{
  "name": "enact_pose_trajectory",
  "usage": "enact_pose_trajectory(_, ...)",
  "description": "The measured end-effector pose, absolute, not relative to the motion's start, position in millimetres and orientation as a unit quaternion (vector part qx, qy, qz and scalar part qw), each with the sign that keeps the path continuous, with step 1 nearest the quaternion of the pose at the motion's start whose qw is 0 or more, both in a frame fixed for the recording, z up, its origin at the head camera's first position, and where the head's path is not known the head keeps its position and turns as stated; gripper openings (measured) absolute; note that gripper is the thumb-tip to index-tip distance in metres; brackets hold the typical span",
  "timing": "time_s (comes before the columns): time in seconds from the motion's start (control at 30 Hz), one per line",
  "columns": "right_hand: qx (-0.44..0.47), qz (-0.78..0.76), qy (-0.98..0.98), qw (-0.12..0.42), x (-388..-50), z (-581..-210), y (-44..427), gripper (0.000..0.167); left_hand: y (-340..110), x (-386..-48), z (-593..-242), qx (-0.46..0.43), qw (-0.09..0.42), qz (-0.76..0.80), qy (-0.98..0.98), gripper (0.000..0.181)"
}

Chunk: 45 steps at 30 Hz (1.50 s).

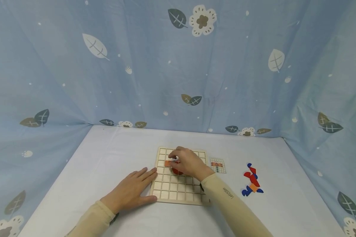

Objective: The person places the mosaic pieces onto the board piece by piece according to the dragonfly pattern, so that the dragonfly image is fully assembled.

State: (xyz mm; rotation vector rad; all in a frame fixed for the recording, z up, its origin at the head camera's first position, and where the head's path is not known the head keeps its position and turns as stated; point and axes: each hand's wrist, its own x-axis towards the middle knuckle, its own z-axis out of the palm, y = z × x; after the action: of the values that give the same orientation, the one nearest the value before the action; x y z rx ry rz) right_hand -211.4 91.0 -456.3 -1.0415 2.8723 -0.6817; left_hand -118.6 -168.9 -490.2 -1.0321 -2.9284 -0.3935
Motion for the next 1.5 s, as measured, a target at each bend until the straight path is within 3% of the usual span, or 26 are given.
enact_pose_trajectory(0.33,-0.338,-0.286,0.885,-0.144,-179.6,-430.3,153.6,0.029,-166.6,-120.3,-489.4,-0.321,-0.017,-0.13,-0.938,0.085)
enact_pose_trajectory(0.73,-0.249,-0.208,0.915,-0.24,-134.3,-427.2,266.8,0.045,-167.9,-119.4,-491.1,-0.315,-0.019,-0.122,-0.941,0.086)
enact_pose_trajectory(1.1,-0.154,-0.157,0.961,-0.169,-97.9,-452.3,337.4,0.043,-168.4,-119.6,-490.8,-0.314,-0.023,-0.121,-0.941,0.086)
enact_pose_trajectory(1.5,-0.107,-0.135,0.982,-0.07,-88.6,-478.3,359.1,0.042,-167.9,-119.0,-491.2,-0.319,-0.009,-0.127,-0.939,0.085)
